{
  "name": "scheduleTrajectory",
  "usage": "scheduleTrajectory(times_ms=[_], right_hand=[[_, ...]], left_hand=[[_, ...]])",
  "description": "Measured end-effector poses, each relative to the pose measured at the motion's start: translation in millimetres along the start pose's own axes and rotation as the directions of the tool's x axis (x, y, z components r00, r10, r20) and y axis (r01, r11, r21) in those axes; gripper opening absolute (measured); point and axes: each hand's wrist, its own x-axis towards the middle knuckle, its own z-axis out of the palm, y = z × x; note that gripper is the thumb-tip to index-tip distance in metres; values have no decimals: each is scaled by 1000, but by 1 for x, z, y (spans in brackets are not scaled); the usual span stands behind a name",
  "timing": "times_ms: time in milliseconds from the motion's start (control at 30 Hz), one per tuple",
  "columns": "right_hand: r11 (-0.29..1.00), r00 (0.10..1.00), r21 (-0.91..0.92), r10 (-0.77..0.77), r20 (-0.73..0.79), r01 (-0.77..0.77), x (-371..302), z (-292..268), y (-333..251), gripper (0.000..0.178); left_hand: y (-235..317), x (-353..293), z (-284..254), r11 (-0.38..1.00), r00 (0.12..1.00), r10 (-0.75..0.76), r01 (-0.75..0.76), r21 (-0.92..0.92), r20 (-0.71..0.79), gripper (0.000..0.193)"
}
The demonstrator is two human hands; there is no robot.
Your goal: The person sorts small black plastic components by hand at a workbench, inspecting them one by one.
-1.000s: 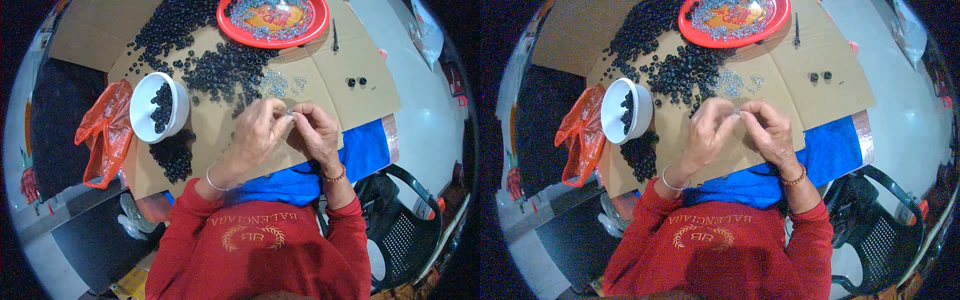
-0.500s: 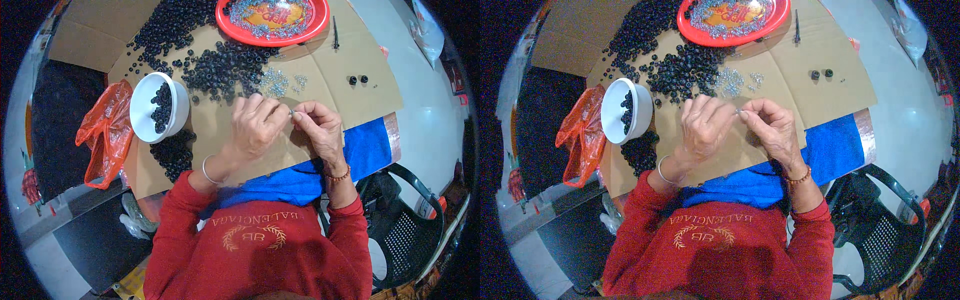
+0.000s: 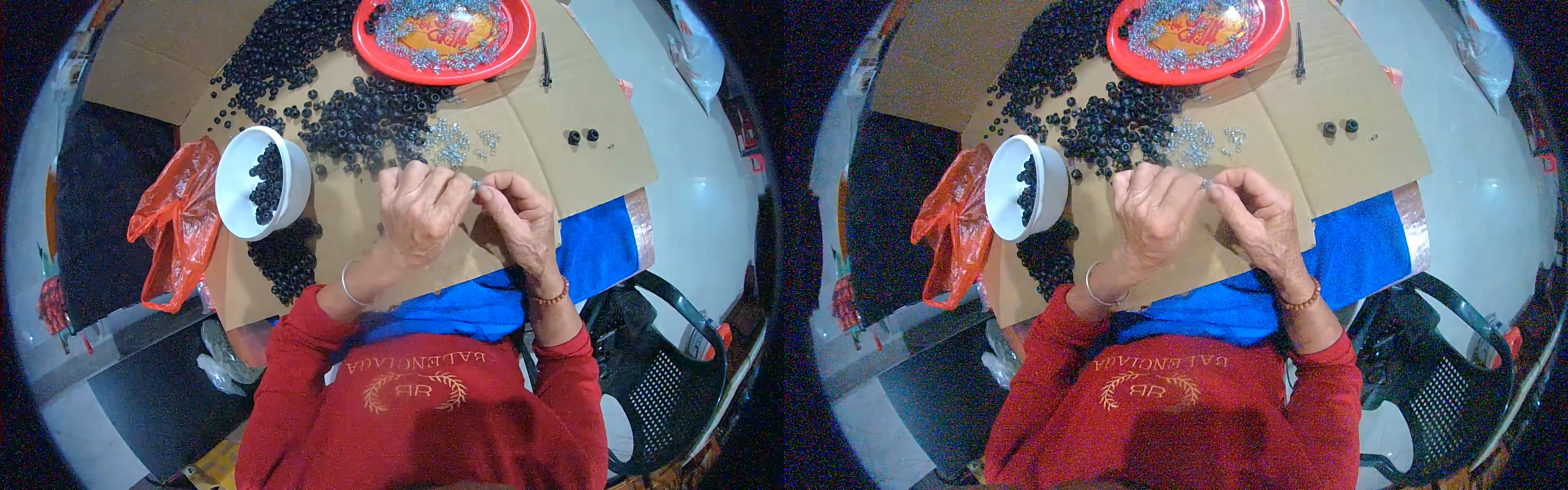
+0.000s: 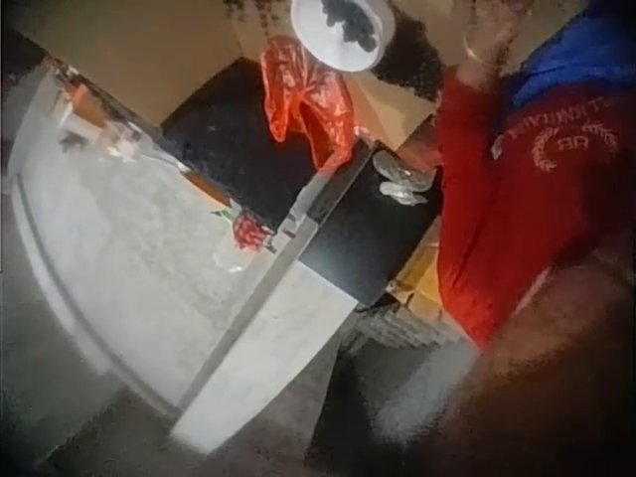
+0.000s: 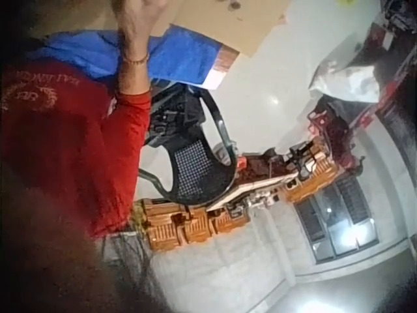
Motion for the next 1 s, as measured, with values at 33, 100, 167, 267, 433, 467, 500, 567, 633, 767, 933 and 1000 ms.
scheduleTrajectory(times_ms=[33, 100, 167, 267, 433, 467, 500, 567, 633, 767, 933, 1000], right_hand=[[999, 1000, 21, 26, -2, -26, -1, 0, -4, 9], [998, 999, 45, 54, -4, -53, -2, 0, -5, 9], [995, 998, 77, 64, 7, -64, -2, -2, -4, 6], [842, 933, -416, -357, 48, 343, 2, -5, -1, 3], [769, 884, -457, -459, 93, 447, 3, -4, -3, 2], [823, 919, -424, -388, 68, 379, 1, -4, -3, 2], [822, 919, -425, -390, 66, 379, 1, -4, -2, 2], [929, 969, -279, -241, 44, 244, 0, -5, 3, 2], [918, 956, -267, -285, 62, 291, 1, -7, 8, 2], [993, 993, -6, -121, 2, 121, -3, -1, -2, 4], [997, 997, 17, -79, -6, 79, -3, -4, -3, 5], [995, 995, 2, -97, -4, 97, -3, -5, -2, 5]], left_hand=[[0, 0, 0, 1000, 1000, 1, -1, -2, -2, 13], [0, -1, 3, 1000, 1000, 9, -9, -1, -28, 13], [0, -1, 3, 1000, 1000, 13, -13, -13, -22, 12], [0, 0, 1, 998, 1000, -4, 5, -67, 15, 9], [-2, -1, -3, 884, 971, -126, 204, -421, 204, 6], [-2, -1, -3, 840, 957, -141, 252, -481, 255, 7], [-2, -1, -4, 789, 940, -150, 301, -535, 307, 9], [-1, 0, -6, 665, 913, -181, 388, -638, 366, 11], [1, 0, -8, 520, 879, -204, 470, -713, 431, 13], [2, 1, -9, 292, 778, -232, 629, -721, 584, 14], [5, 1, -10, 410, 825, -292, 565, -716, 484, 10], [3, 1, -8, 505, 867, -276, 499, -705, 416, 11]])
